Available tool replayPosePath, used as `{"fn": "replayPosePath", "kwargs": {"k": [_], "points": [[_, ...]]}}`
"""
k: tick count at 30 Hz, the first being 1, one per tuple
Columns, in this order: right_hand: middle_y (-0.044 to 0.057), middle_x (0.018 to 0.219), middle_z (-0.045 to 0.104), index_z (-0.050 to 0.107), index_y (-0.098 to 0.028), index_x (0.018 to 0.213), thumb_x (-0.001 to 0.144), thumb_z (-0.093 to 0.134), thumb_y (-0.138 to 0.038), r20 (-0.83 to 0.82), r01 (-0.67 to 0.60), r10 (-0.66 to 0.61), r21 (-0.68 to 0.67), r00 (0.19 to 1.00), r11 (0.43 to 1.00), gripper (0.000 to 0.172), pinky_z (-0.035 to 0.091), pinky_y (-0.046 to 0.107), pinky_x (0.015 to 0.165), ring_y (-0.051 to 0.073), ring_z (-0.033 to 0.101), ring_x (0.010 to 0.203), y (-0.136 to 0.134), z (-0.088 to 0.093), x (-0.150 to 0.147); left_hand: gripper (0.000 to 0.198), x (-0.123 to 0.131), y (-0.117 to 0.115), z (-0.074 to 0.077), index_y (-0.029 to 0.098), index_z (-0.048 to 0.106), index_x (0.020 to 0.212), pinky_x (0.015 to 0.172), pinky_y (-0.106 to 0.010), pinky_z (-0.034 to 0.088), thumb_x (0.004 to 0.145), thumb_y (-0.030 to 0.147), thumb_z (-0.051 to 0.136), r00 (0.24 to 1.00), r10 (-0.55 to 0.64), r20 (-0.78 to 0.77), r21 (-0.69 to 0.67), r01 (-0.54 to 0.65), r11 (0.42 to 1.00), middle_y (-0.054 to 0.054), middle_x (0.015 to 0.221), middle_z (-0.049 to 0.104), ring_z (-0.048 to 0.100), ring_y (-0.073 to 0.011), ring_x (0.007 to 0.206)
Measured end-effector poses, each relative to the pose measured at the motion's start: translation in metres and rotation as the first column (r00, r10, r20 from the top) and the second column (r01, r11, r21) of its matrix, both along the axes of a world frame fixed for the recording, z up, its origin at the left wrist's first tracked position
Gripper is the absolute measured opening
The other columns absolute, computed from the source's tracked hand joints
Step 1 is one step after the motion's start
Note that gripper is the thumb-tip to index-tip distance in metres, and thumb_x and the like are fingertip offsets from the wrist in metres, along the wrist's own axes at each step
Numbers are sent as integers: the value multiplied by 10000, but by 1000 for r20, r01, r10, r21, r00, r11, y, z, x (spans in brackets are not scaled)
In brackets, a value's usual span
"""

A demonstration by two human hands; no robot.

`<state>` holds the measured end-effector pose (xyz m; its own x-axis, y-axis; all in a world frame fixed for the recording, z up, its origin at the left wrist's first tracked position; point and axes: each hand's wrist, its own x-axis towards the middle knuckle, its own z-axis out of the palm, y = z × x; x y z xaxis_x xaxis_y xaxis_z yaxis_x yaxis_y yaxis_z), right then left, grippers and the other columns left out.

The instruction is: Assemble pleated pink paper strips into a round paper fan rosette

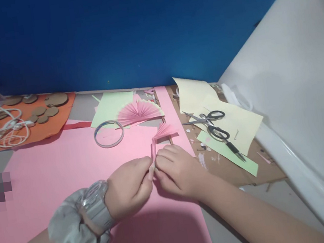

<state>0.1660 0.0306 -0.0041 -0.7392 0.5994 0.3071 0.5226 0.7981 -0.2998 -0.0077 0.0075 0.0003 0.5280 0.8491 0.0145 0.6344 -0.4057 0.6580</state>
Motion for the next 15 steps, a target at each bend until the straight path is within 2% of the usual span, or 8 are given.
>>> {"fn": "replayPosePath", "kwargs": {"k": [3, 7, 15], "points": [[46, 664, 478, 505, -156, 704, 814, 373, -186, 27, -4, 3, 41, 1000, 999, 175, 307, 318, 616, 175, 369, 649, 0, 0, 0, 144, 1, -2, -2, 187, 388, 724, 596, -304, 330, 847, 172, 315, 996, -1, -92, 137, 13, 991, -7, 659, 458, 426, -160, 604], [45, 656, 484, 501, -160, 691, 799, 375, -165, 42, -19, 17, 40, 999, 999, 166, 309, 314, 612, 173, 361, 633, 0, 0, 0, 127, 1, -2, -5, 185, 399, 725, 573, -300, 335, 828, 147, 335, 993, 1, -121, 266, 31, 964, -10, 642, 461, 435, -162, 586], [45, 660, 480, 474, -170, 694, 817, 353, -166, 13, -4, 4, -30, 1000, 1000, 172, 317, 315, 616, 177, 373, 638, 1, -2, -2, 122, 1, 1, -6, 184, 430, 741, 573, -294, 353, 821, 142, 348, 987, 9, -158, 358, 49, 933, -17, 650, 495, 462, -162, 590]]}}
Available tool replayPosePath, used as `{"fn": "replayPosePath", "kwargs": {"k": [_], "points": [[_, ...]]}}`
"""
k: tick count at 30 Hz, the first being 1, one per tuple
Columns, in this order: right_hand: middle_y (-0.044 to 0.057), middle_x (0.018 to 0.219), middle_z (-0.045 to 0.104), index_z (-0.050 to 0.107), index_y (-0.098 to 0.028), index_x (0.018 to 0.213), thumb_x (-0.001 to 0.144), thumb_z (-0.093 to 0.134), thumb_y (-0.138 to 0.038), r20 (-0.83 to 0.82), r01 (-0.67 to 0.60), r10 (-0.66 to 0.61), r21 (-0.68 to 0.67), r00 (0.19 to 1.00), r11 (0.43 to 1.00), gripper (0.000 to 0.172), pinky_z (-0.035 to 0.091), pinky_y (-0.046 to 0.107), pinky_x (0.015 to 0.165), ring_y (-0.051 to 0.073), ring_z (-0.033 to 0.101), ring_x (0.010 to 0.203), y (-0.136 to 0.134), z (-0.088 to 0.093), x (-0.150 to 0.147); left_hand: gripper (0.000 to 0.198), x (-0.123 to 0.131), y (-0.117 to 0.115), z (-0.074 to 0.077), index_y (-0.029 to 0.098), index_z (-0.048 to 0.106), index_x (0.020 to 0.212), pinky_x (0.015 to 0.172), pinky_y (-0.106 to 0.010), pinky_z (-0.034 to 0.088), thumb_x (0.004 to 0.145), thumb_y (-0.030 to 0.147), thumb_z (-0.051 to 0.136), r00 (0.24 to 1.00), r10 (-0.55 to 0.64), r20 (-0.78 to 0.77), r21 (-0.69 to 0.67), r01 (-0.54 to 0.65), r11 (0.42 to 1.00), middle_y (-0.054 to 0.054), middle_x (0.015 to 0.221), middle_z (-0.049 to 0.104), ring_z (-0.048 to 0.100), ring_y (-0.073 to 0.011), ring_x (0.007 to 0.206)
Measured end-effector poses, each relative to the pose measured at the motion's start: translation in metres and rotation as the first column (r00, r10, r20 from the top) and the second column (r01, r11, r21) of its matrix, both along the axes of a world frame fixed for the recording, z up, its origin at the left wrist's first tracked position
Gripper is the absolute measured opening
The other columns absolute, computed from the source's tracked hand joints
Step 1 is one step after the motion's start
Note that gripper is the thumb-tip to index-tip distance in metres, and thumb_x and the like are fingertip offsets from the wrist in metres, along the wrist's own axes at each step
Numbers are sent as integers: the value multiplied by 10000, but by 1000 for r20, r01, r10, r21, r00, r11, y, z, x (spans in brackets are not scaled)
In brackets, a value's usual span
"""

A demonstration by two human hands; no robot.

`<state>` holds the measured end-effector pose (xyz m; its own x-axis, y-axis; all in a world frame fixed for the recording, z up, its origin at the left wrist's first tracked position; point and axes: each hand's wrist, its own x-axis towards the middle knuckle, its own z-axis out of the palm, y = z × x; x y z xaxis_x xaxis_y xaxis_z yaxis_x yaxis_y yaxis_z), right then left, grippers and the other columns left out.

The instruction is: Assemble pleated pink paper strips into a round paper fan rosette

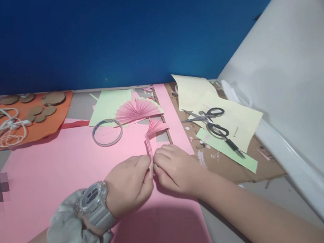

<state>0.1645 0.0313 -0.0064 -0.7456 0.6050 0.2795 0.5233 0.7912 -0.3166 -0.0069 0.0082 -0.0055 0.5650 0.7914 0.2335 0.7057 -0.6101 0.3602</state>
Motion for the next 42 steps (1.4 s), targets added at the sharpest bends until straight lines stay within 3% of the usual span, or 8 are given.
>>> {"fn": "replayPosePath", "kwargs": {"k": [14, 34, 38, 42], "points": [[42, 672, 470, 428, -186, 703, 824, 335, -171, -16, -12, 10, -95, 1000, 995, 154, 344, 330, 641, 184, 395, 654, 1, 0, 1, 131, 1, 0, 2, 188, 425, 731, 569, -290, 353, 830, 158, 346, 1000, 5, -25, -47, -6, 999, -12, 645, 500, 472, -157, 591], [50, 679, 494, 458, -172, 704, 820, 357, -174, 26, 43, -42, -60, 999, 997, 154, 336, 320, 632, 177, 409, 648, -1, 1, 0, 133, 1, 0, 1, 184, 426, 758, 593, -306, 336, 854, 179, 334, 999, 7, -49, -84, -11, 996, -21, 672, 502, 465, -168, 615], [43, 677, 505, 465, -170, 712, 817, 368, -157, 24, 78, -76, -81, 997, 994, 143, 337, 315, 642, 173, 422, 653, -2, 2, -1, 133, 1, 1, 3, 184, 415, 761, 591, -303, 327, 860, 182, 327, 1000, 28, 4, -185, -27, 982, -13, 675, 488, 450, -163, 615], [14, 655, 465, 416, -184, 689, 834, 355, -138, -34, 111, -118, -170, 992, 979, 163, 328, 292, 622, 153, 413, 633, -1, 4, -1, 192, -2, 6, 8, 187, 397, 724, 576, -290, 323, 887, 228, 303, 985, 103, 141, -386, -41, 921, 5, 651, 461, 422, -144, 588]]}}
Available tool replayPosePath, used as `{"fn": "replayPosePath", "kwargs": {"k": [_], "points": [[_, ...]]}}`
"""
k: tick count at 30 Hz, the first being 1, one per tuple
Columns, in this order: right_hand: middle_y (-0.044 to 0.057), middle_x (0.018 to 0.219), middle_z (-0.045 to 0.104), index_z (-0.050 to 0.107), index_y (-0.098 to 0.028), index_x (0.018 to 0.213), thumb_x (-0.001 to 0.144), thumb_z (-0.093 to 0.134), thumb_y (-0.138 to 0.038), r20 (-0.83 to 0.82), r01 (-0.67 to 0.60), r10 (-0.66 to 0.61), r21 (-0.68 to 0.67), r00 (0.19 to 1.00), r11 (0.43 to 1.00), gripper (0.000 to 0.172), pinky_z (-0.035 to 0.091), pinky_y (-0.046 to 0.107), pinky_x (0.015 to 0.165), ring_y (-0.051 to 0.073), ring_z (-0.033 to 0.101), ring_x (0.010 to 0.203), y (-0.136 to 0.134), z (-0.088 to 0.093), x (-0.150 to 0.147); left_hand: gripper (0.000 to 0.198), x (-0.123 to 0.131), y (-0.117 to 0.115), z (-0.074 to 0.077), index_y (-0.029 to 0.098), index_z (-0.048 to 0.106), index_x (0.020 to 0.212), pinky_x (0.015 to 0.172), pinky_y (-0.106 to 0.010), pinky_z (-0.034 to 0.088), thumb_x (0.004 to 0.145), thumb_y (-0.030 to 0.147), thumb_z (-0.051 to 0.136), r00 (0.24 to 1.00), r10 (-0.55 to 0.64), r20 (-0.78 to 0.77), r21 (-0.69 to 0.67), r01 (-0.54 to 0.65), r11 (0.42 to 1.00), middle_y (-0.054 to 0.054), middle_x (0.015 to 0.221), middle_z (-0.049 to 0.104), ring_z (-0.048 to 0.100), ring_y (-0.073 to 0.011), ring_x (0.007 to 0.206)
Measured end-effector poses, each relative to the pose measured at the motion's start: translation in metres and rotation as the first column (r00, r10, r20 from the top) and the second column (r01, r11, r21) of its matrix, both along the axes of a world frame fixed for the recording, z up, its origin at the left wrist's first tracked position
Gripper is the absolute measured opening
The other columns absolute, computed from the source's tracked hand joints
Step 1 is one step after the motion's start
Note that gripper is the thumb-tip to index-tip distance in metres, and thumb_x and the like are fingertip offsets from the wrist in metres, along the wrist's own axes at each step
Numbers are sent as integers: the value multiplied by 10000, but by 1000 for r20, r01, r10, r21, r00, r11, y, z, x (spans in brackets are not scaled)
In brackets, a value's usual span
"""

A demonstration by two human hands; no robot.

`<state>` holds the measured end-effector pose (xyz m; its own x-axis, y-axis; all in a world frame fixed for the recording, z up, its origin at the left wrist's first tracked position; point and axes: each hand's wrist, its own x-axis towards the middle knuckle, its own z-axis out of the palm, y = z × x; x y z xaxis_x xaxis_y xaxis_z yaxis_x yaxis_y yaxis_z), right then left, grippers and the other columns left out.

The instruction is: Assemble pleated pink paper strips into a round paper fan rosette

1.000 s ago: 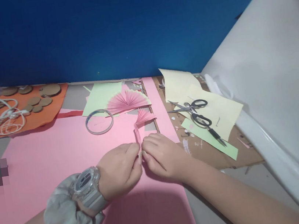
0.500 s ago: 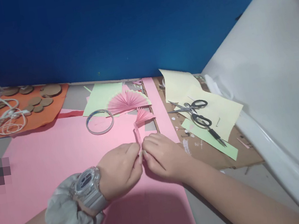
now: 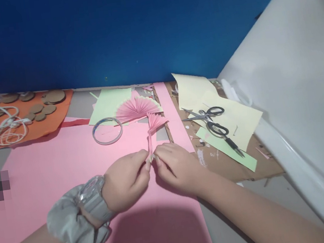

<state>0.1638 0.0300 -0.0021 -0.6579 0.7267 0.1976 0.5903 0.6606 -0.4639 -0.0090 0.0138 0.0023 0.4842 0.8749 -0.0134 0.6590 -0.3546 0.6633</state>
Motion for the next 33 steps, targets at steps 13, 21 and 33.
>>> {"fn": "replayPosePath", "kwargs": {"k": [13, 21, 33], "points": [[-48, 541, 365, 394, -190, 585, 898, 360, -266, -580, 69, -526, -628, 622, 775, 324, 288, 237, 462, 92, 354, 477, 16, -9, 12, 311, -9, 1, -5, 180, 391, 682, 506, -249, 281, 937, 299, 260, 778, 198, 597, -214, -83, 973, 44, 588, 362, 316, -93, 513], [-66, 546, 318, 335, -205, 610, 868, 342, -278, -739, 63, -642, -644, 206, 762, 269, 305, 193, 393, 68, 337, 432, 31, -9, 17, 273, -11, 10, -8, 187, 378, 672, 486, -260, 245, 906, 283, 276, 631, 353, 691, -310, -182, 933, 34, 586, 358, 278, -104, 501], [-42, 768, 511, 498, -306, 1131, 862, 480, -381, -731, -112, -660, -680, 173, 724, 280, 437, 191, 451, 73, 493, 548, 28, -5, 11, 299, -12, 11, -5, 195, 382, 636, 388, -210, 231, 886, 289, 248, 407, 439, 801, -557, 239, 795, 50, 493, 292, 188, -96, 414]]}}
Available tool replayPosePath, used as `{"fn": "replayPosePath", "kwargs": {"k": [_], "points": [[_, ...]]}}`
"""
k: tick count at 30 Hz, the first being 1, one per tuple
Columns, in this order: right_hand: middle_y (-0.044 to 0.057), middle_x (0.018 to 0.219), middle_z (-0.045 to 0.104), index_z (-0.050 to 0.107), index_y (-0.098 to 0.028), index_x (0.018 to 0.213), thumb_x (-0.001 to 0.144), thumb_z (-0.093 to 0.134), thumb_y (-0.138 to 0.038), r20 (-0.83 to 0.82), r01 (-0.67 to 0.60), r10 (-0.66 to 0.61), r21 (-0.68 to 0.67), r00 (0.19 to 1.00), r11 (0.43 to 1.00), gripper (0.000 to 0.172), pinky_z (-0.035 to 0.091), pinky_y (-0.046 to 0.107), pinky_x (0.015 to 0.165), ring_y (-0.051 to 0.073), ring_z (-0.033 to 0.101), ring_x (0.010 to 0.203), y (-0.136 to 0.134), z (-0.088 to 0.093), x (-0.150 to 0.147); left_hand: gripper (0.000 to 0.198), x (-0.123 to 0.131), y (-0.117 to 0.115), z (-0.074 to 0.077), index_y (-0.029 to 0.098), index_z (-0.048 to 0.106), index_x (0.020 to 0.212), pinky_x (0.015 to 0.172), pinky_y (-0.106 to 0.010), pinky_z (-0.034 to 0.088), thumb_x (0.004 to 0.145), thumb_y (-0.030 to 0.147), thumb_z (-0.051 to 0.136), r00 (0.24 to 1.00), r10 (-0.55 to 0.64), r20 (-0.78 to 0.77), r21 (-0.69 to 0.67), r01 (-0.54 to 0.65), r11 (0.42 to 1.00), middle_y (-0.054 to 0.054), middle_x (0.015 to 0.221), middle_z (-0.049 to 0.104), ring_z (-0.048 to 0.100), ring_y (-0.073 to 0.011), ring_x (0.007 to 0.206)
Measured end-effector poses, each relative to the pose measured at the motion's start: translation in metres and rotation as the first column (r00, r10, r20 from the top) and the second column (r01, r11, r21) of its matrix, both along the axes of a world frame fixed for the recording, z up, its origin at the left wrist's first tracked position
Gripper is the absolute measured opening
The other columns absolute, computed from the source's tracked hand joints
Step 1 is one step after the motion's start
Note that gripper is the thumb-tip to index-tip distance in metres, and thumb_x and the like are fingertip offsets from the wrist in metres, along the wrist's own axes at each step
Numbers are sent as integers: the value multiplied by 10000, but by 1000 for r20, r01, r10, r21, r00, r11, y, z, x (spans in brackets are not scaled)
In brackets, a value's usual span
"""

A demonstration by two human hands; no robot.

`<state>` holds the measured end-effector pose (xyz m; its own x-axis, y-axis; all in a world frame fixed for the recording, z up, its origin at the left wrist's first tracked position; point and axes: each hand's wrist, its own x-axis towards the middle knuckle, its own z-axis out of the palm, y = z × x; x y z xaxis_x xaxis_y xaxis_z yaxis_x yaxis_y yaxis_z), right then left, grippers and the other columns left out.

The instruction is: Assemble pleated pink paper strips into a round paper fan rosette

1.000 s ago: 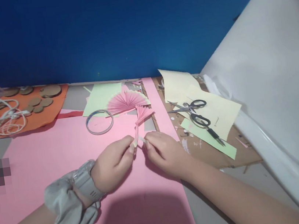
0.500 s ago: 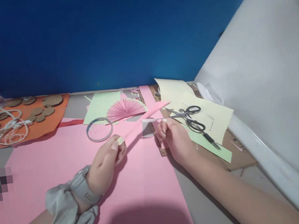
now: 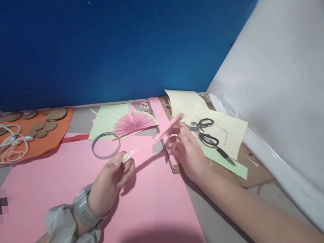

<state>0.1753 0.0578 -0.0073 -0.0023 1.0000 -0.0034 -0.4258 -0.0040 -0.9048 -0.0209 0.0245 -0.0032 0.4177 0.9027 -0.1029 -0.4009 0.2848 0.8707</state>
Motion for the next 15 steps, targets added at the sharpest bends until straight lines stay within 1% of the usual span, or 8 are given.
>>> {"fn": "replayPosePath", "kwargs": {"k": [2, 5, 7, 9, 11, 13, 15], "points": [[-38, 794, 535, 489, -324, 1156, 860, 483, -409, -22, -40, 40, 13, 999, 999, 308, 468, 196, 530, 79, 528, 612, 0, -1, -2, 305, -1, 2, 2, 190, 393, 622, 396, -209, 233, 876, 278, 248, 994, -63, 91, -91, 72, 993, 50, 479, 267, 179, -97, 417], [-22, 837, 573, 553, -294, 1064, 862, 445, -473, -107, -45, 46, 5, 993, 999, 291, 491, 224, 642, 92, 551, 680, 1, -3, -2, 289, -4, 5, 3, 180, 415, 610, 411, -206, 228, 852, 268, 284, 974, -110, 196, -204, 150, 967, 46, 474, 261, 183, -95, 422], [4, 855, 592, 597, -257, 979, 863, 362, -554, -141, -84, 84, 6, 986, 996, 396, 492, 258, 699, 116, 562, 729, 2, -1, -1, 286, -5, 7, 4, 171, 422, 597, 418, -203, 216, 841, 260, 301, 963, -98, 250, -251, 162, 954, 46, 467, 258, 171, -90, 422], [24, 897, 599, 614, -246, 967, 846, 308, -615, -120, -166, 169, 34, 978, 986, 495, 484, 289, 741, 145, 568, 797, 1, 2, -1, 295, -7, 8, 4, 162, 417, 577, 418, -199, 196, 837, 253, 311, 950, -77, 301, -287, 168, 943, 50, 456, 239, 146, -83, 418], [35, 959, 590, 613, -246, 1021, 819, 406, -599, -67, -270, 273, 60, 960, 961, 456, 477, 308, 764, 163, 563, 841, -3, 4, 0, 295, -8, 9, 5, 156, 407, 558, 414, -196, 176, 828, 243, 328, 935, -73, 346, -321, 192, 927, 58, 448, 209, 126, -78, 416], [35, 1018, 562, 588, -256, 1097, 767, 574, -502, -48, -377, 379, 46, 924, 925, 412, 473, 302, 769, 158, 550, 846, -7, 5, 1, 278, -10, 10, 7, 154, 409, 551, 414, -197, 165, 808, 247, 360, 920, -94, 380, -341, 234, 911, 63, 439, 189, 121, -76, 413], [29, 1023, 529, 564, -267, 1137, 713, 657, -454, -87, -471, 471, 18, 878, 882, 472, 468, 282, 764, 145, 525, 840, -10, 4, 3, 256, -12, 11, 8, 154, 423, 550, 415, -200, 159, 779, 264, 395, 903, -129, 409, -343, 284, 895, 68, 420, 173, 122, -73, 401]]}}
